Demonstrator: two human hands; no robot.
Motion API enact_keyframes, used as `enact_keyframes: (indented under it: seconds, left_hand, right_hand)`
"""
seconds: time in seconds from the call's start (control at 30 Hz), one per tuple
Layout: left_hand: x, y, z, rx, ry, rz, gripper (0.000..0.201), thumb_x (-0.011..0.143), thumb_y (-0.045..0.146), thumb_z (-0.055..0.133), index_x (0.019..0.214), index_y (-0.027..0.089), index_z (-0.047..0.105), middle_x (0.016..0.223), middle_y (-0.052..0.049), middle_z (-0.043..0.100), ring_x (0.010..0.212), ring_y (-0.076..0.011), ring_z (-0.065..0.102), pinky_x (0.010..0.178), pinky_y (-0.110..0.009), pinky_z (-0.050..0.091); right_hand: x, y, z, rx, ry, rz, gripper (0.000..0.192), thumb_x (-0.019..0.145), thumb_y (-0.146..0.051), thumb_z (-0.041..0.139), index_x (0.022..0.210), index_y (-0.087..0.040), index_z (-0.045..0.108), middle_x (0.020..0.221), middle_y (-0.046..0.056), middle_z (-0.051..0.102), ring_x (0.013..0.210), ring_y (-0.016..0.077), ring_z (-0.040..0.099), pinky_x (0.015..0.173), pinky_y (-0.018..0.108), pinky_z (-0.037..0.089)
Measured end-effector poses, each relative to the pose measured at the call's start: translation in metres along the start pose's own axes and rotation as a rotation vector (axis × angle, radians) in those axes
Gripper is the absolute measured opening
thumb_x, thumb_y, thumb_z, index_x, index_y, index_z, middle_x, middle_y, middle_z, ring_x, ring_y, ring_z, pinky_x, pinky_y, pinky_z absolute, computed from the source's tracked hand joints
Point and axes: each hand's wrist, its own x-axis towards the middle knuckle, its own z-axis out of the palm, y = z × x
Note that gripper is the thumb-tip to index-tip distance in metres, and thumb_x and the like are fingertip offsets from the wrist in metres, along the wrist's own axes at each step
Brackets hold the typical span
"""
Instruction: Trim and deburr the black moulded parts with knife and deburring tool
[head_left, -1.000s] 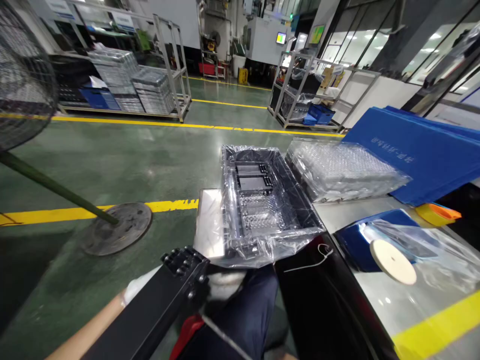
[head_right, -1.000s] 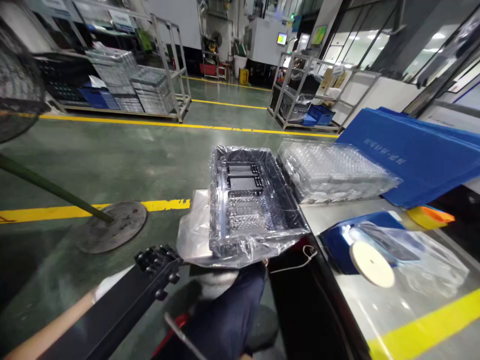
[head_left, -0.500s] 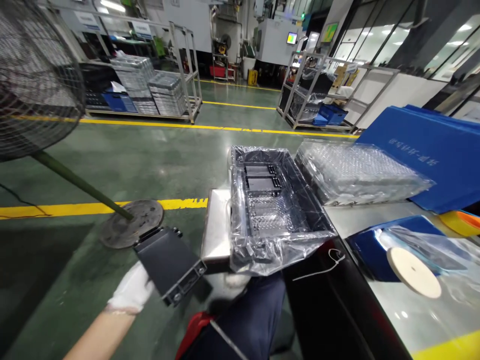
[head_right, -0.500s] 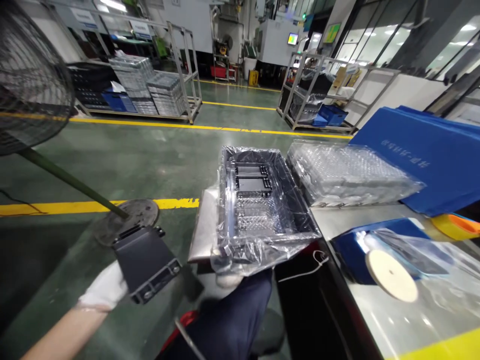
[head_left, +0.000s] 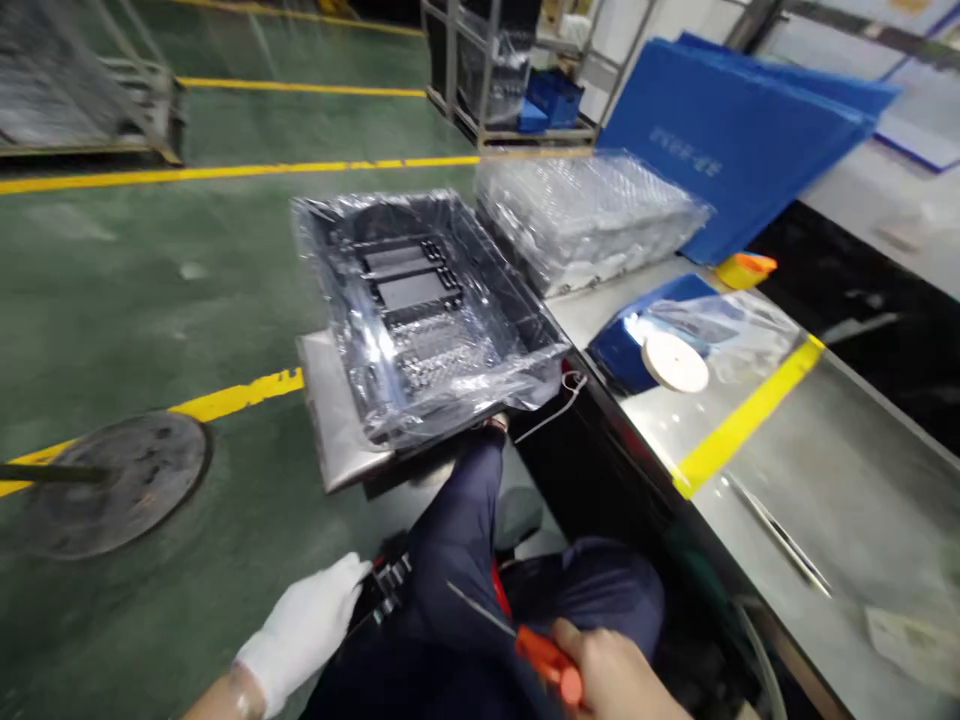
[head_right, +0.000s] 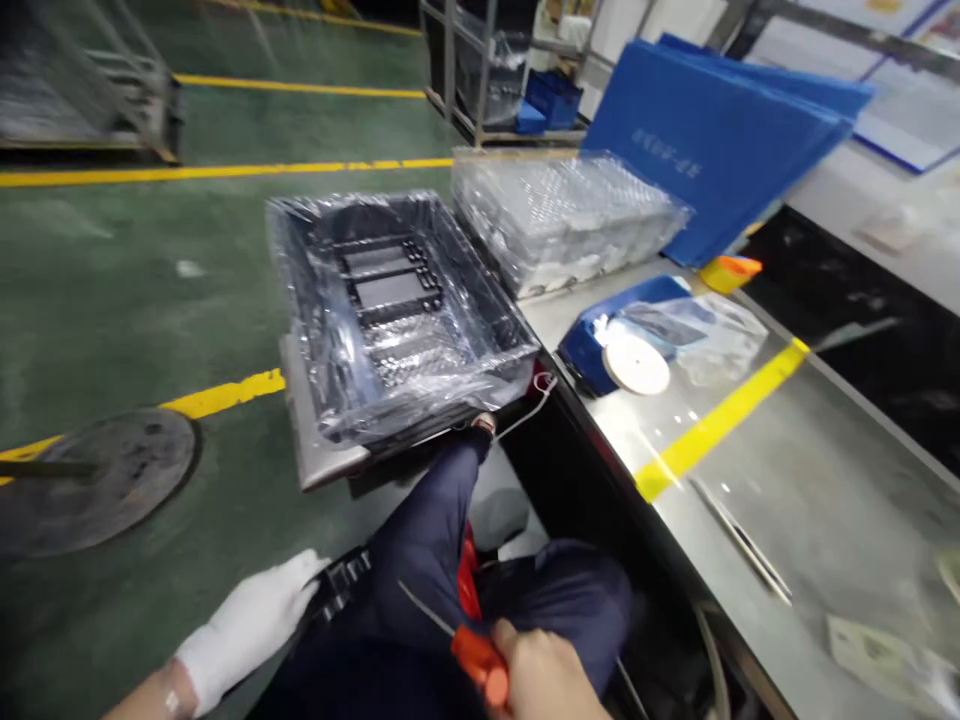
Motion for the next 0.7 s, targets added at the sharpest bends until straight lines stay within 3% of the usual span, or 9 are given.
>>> enact_keyframes:
  seconds: [0.27, 0.43, 0.7]
  left_hand:
    - [0.014, -0.002, 0.012, 0.031, -0.108, -0.035, 0.039, 0.100, 0.022, 0.042, 0.124, 0.017, 0.072, 0.136, -0.012, 0.068, 0.123, -0.0259, 0.066, 0.112, -0.038, 0.046]
    - [0.014, 0.000, 0.013, 0.072, -0.108, -0.053, 0.038, 0.101, 0.021, 0.041, 0.123, 0.015, 0.072, 0.134, -0.013, 0.069, 0.121, -0.0271, 0.067, 0.110, -0.039, 0.047]
    - [0.007, 0.008, 0.006, 0.038, -0.035, -0.062, 0.035, 0.097, 0.022, 0.045, 0.116, 0.020, 0.074, 0.127, -0.011, 0.073, 0.115, -0.0254, 0.070, 0.106, -0.036, 0.051]
  right_hand:
    - [0.033, -0.002, 0.029, -0.110, 0.015, 0.001, 0.025, 0.082, -0.012, 0.058, 0.102, -0.016, 0.070, 0.093, 0.015, 0.079, 0.090, 0.0344, 0.077, 0.072, 0.034, 0.054]
    - [0.055, -0.015, 0.032, -0.137, 0.011, -0.034, 0.026, 0.084, -0.015, 0.060, 0.107, -0.013, 0.071, 0.097, 0.017, 0.078, 0.092, 0.0360, 0.076, 0.078, 0.039, 0.059]
    - [0.064, -0.022, 0.031, -0.168, -0.016, -0.053, 0.030, 0.083, -0.016, 0.063, 0.112, -0.011, 0.070, 0.099, 0.018, 0.078, 0.094, 0.0364, 0.076, 0.082, 0.042, 0.061]
